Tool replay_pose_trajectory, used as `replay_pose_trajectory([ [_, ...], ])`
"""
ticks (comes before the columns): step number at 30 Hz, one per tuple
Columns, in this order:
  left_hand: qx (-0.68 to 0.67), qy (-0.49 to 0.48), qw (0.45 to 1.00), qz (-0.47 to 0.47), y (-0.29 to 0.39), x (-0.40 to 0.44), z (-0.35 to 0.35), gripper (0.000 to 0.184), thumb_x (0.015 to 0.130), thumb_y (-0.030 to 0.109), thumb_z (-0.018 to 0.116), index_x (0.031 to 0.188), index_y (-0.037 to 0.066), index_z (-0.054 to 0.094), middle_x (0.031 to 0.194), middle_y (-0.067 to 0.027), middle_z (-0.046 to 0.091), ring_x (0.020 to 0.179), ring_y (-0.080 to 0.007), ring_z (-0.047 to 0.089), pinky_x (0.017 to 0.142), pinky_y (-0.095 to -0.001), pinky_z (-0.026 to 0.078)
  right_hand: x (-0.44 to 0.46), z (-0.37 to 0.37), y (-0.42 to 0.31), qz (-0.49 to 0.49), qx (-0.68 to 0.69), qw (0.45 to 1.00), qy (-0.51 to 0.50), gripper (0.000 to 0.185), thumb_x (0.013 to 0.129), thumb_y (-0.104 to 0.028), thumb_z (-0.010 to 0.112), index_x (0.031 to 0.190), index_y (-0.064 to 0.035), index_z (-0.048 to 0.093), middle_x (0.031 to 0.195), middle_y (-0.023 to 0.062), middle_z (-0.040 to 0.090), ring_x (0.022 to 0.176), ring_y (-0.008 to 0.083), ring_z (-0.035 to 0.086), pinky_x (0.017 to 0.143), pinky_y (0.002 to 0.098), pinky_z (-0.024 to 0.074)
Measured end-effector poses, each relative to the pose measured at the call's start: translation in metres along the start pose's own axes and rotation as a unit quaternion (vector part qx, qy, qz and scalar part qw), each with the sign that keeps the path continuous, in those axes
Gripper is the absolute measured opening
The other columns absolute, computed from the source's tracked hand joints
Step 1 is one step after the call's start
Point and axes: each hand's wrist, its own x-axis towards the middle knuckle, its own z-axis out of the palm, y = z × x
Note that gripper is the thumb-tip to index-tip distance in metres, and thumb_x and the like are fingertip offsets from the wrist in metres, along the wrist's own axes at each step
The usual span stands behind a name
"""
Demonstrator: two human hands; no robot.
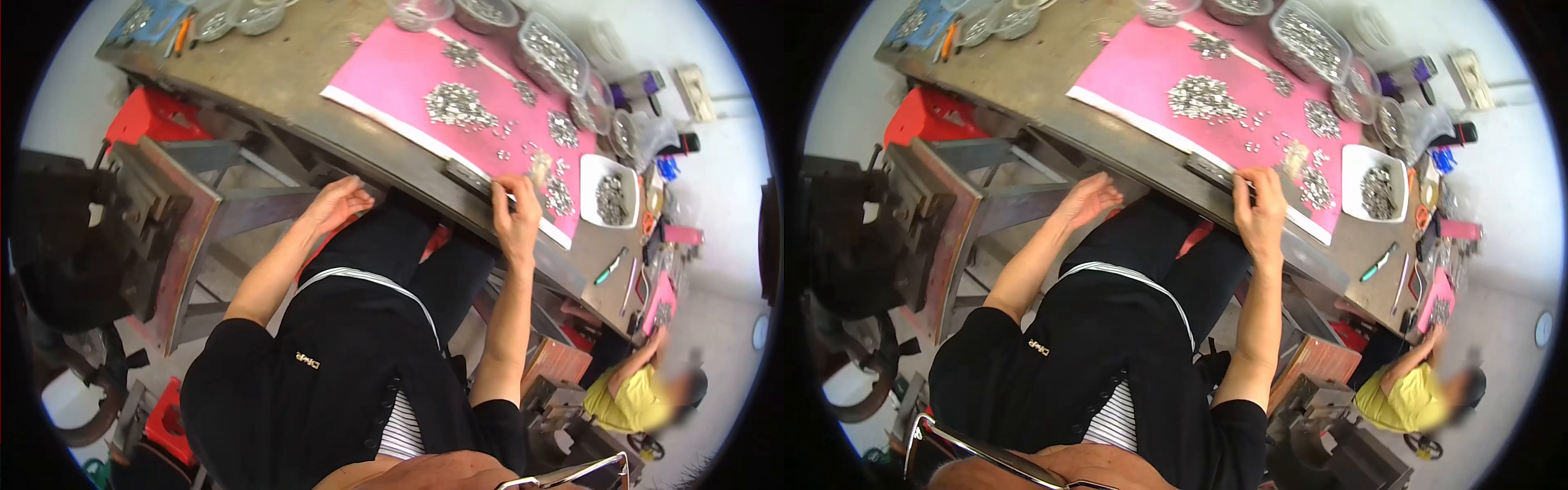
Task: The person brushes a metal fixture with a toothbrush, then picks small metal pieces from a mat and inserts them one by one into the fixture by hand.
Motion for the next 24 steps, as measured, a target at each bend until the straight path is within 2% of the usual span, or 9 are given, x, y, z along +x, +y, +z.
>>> replay_pose_trajectory([
  [3,-0.071,0.044,0.996,-0.006,-0.009,0.006,-0.027,0.021,0.097,0.027,0.069,0.104,0.007,0.066,0.100,-0.0095,0.071,0.089,-0.0236,0.069,0.089,-0.0382,0.055,0.003,0.003,0.001,-0.012,-0.009,1.000,0.002,0.009,0.086,0.002,0.068,0.093,-0.0011,0.065,0.091,0.0119,0.064,0.083,0.0294,0.063,0.073,0.0373,0.0498],
  [6,0.061,0.201,0.978,0.009,0.001,0.000,0.028,0.020,0.096,0.028,0.070,0.102,0.009,0.064,0.099,-0.0069,0.069,0.081,-0.0190,0.067,0.085,-0.0349,0.054,0.004,0.005,0.000,-0.020,-0.015,1.000,-0.013,0.009,0.085,0.003,0.068,0.092,-0.0004,0.064,0.090,0.0121,0.063,0.083,0.0297,0.062,0.073,0.0380,0.0494],
  [7,0.108,0.198,0.974,0.023,-0.001,0.000,0.033,0.018,0.097,0.025,0.069,0.102,0.009,0.063,0.099,-0.0066,0.067,0.082,-0.0160,0.067,0.083,-0.0330,0.054,0.003,0.005,0.001,-0.029,-0.025,0.999,-0.020,0.010,0.084,0.004,0.068,0.091,0.0000,0.062,0.089,0.0124,0.063,0.083,0.0305,0.061,0.073,0.0389,0.0490],
  [10,0.161,0.189,0.968,0.022,0.002,-0.001,0.048,0.020,0.096,0.025,0.070,0.102,0.008,0.063,0.084,-0.0037,0.064,0.073,-0.0133,0.063,0.078,-0.0323,0.054,0.002,0.002,0.001,-0.037,-0.023,0.998,-0.036,0.011,0.083,0.004,0.068,0.092,-0.0006,0.062,0.089,0.0123,0.063,0.083,0.0313,0.061,0.074,0.0398,0.0484],
  [13,0.158,0.168,0.973,0.005,0.000,0.003,0.030,0.022,0.097,0.028,0.068,0.101,0.007,0.063,0.071,-0.0015,0.059,0.062,-0.0113,0.056,0.071,-0.0304,0.051,0.003,0.002,0.002,-0.070,-0.041,0.996,-0.038,0.012,0.082,0.004,0.067,0.092,-0.0013,0.062,0.091,0.0118,0.062,0.085,0.0317,0.060,0.076,0.0406,0.0476],
  [16,0.113,0.203,0.973,0.015,-0.003,0.005,0.026,0.026,0.099,0.033,0.066,0.097,0.007,0.063,0.062,0.0000,0.055,0.054,-0.0100,0.047,0.065,-0.0279,0.047,0.003,0.003,0.001,-0.084,-0.086,0.992,-0.041,0.010,0.085,0.003,0.068,0.092,-0.0015,0.062,0.091,0.0120,0.063,0.083,0.0312,0.061,0.074,0.0396,0.0484],
  [19,0.083,0.247,0.965,0.008,-0.003,0.007,0.030,0.027,0.098,0.037,0.067,0.089,0.011,0.063,0.062,0.0032,0.049,0.052,-0.0083,0.039,0.059,-0.0243,0.038,0.004,0.002,-0.002,-0.112,-0.131,0.984,-0.044,0.011,0.084,0.001,0.069,0.092,-0.0028,0.062,0.090,0.0116,0.062,0.082,0.0313,0.060,0.073,0.0409,0.0466],
  [22,0.000,0.198,0.980,-0.015,0.001,0.007,0.030,0.030,0.100,0.035,0.064,0.084,0.011,0.059,0.063,0.0019,0.046,0.051,-0.0080,0.035,0.052,-0.0242,0.033,0.004,0.002,-0.004,-0.155,-0.183,0.969,-0.056,0.016,0.082,0.001,0.069,0.095,-0.0036,0.061,0.091,0.0107,0.060,0.083,0.0294,0.059,0.074,0.0412,0.0455],
  [24,-0.103,0.143,0.984,-0.031,0.002,0.008,0.031,0.028,0.100,0.033,0.063,0.082,0.012,0.057,0.063,0.0025,0.041,0.051,-0.0080,0.034,0.050,-0.0242,0.029,0.001,0.007,-0.001,-0.159,-0.193,0.968,-0.036,0.016,0.082,0.001,0.069,0.095,-0.0044,0.061,0.091,0.0099,0.061,0.082,0.0287,0.059,0.074,0.0409,0.0455],
])
